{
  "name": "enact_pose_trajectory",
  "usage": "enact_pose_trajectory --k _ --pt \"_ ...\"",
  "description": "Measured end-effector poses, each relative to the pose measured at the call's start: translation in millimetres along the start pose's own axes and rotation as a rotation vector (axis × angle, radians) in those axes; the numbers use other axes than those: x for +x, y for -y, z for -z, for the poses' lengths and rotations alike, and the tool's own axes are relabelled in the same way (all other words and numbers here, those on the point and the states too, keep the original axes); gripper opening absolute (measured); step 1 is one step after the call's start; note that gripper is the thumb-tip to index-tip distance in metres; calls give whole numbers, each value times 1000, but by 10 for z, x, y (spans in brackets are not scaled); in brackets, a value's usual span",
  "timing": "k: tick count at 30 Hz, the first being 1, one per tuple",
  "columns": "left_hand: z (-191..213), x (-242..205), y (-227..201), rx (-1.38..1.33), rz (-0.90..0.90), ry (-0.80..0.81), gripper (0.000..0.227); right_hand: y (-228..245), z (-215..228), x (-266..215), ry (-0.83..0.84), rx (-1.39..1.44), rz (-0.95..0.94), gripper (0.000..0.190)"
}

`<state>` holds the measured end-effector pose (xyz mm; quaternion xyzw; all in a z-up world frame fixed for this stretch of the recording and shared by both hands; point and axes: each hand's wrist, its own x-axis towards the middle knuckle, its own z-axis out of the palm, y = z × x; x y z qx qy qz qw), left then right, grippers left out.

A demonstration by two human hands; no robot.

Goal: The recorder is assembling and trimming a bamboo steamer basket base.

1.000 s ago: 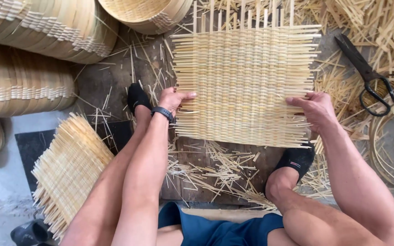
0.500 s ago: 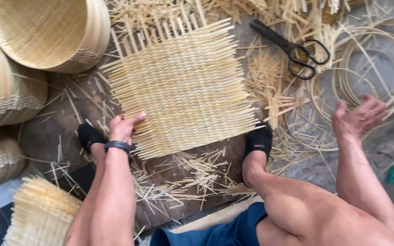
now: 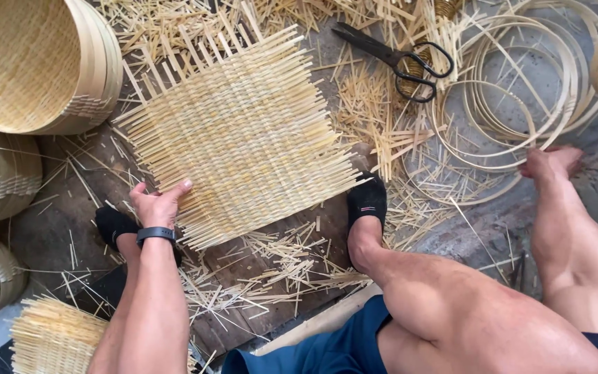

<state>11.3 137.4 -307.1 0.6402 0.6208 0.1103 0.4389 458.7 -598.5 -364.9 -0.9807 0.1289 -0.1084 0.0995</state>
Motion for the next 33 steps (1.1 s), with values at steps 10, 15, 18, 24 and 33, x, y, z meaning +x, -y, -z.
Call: enact_pose_trajectory --k 10,15,18,24,33 --pt "15 -732 -1131 208 -552 -283 88 -457 669 798 52 338 498 17" --pt "-442 -1561 -2453 -156 -931 95 44 2286 2082 278 93 490 1074 11" --pt "-706 -1829 -2859 -249 -1189 386 57 3690 3101 -501 192 504 1362 8" --pt "-430 -1954 -2811 -655 -340 956 52 4708 3495 -1212 -35 183 1790 29" --pt "-26 -2063 -2447 -794 121 1113 99 5033 3112 -2073 -21 -274 2145 63"
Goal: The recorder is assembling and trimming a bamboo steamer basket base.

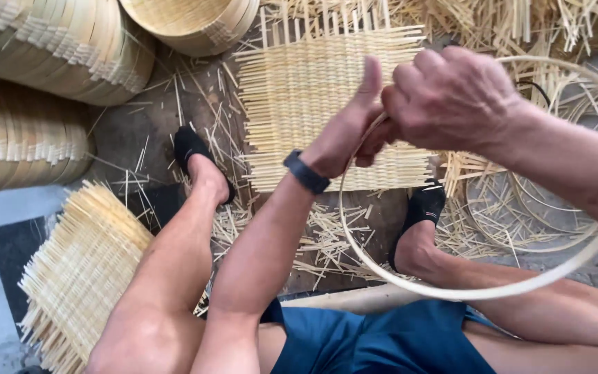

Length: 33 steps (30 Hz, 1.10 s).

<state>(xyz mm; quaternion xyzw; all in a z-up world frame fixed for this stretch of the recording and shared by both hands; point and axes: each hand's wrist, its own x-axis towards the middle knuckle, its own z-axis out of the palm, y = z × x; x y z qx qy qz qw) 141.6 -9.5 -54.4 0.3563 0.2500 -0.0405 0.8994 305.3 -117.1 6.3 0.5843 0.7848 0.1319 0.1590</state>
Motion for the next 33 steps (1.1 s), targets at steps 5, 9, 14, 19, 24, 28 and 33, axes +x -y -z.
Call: enact_pose_trajectory --k 5,9,14,19,24,28,33 --pt "-52 -63 87 258 -197 -24 81 209 -82 25 -128 2 -117 47" --pt "53 48 291 173 -207 -99 81 289 -220 59 -192 121 -161 35" --pt "115 132 345 -81 -157 10 84 109 -128 89 -147 265 -121 50" --pt "719 -29 202 -323 -622 -76 52 -536 -724 -573 -75 902 -747 36" --pt "980 -202 -44 -367 -617 -149 42 -370 -758 -749 -546 2067 -937 38" --pt "1017 -217 -136 -265 -389 -202 41 -256 -848 -650 -560 2109 -1053 42" --pt "1301 -196 -17 -326 -218 -244 49 -354 -913 -631 -515 2029 -1084 49"
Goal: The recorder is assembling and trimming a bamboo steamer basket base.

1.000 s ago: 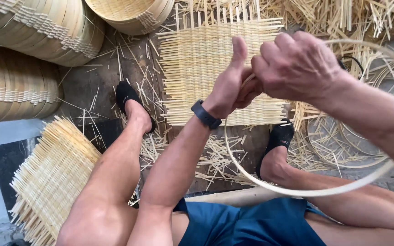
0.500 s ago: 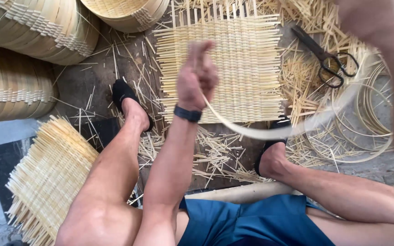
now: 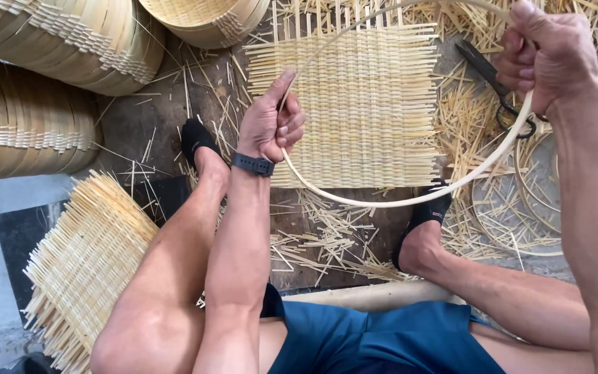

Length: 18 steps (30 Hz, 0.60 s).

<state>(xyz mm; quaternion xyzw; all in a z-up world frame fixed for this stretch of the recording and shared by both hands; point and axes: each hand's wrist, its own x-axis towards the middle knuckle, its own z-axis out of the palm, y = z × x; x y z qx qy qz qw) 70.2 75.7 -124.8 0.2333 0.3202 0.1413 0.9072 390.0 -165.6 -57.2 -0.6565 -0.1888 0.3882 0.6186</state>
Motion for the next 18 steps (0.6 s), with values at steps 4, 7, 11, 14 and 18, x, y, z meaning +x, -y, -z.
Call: enact_pose_trajectory --k 4,7,11,14,18 --pt "-2 -30 126 -165 -153 7 42 62 -242 -128 34 -58 -66 43" --pt "112 83 241 -370 -311 116 37 -59 -424 -163 8 113 -98 47" --pt "-281 -252 26 -406 -234 -330 34 -838 -273 -46 -24 318 -81 44" --pt "576 92 336 -216 -474 -105 40 -953 -430 -25 -114 249 -95 38" --pt "846 290 569 -142 -524 -295 36 -1185 -581 86 -236 -25 -136 32"
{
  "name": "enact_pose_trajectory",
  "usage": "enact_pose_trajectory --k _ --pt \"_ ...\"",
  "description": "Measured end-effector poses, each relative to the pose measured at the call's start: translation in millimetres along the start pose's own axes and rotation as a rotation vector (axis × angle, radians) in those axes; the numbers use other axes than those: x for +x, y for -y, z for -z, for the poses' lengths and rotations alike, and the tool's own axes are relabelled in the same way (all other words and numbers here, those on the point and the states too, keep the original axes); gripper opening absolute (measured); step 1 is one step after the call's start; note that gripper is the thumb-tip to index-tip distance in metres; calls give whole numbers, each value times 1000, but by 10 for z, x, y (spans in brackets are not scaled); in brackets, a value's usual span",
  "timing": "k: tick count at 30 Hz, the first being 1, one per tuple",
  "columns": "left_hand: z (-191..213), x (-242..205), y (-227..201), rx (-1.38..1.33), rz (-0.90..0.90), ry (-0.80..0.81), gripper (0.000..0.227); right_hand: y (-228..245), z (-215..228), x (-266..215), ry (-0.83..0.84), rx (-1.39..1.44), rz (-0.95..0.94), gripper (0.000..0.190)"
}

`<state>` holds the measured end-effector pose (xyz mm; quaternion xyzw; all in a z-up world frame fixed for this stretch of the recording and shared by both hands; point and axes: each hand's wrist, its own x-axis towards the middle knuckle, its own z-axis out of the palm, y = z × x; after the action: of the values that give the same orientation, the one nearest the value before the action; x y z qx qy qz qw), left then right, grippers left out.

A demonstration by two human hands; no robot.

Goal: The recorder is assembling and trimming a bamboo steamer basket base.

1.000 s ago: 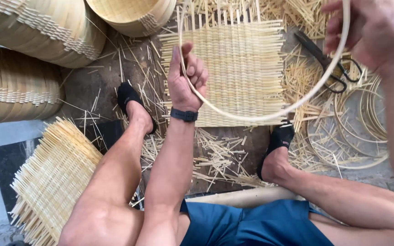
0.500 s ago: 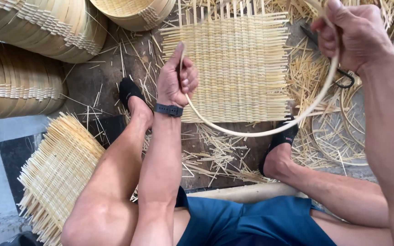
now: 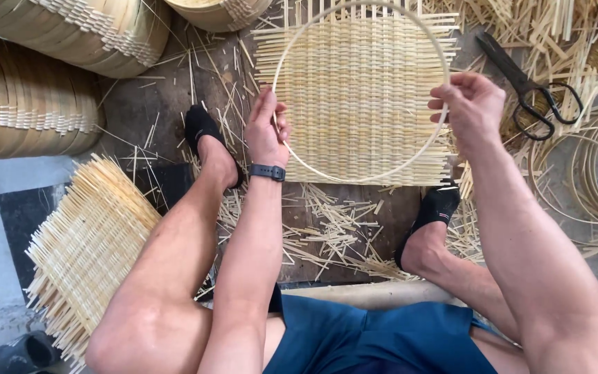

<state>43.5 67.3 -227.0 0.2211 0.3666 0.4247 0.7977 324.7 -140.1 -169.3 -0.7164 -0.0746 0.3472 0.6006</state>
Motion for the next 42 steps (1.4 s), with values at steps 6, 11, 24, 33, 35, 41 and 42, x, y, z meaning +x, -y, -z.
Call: enact_pose_trajectory --k 6,11,24,33,35,41,42 --pt "655 617 415 1347 -581 -159 28 -577 -72 317 -35 -547 206 37" --pt "320 531 117 1462 -191 -177 26 -753 -97 380 -110 -797 225 38" --pt "650 800 215 1264 -106 -106 31 -646 -39 354 -156 -644 100 22" --pt "518 763 127 1073 91 -176 23 -638 -29 427 -110 -652 67 24" --pt "436 736 54 1197 161 -140 22 -605 -53 462 -127 -656 -61 26" --pt "764 856 248 1032 99 -93 30 -561 -74 401 -139 -619 -116 25" --pt "824 824 274 1028 101 -98 30 -544 -47 357 -135 -624 -116 25"
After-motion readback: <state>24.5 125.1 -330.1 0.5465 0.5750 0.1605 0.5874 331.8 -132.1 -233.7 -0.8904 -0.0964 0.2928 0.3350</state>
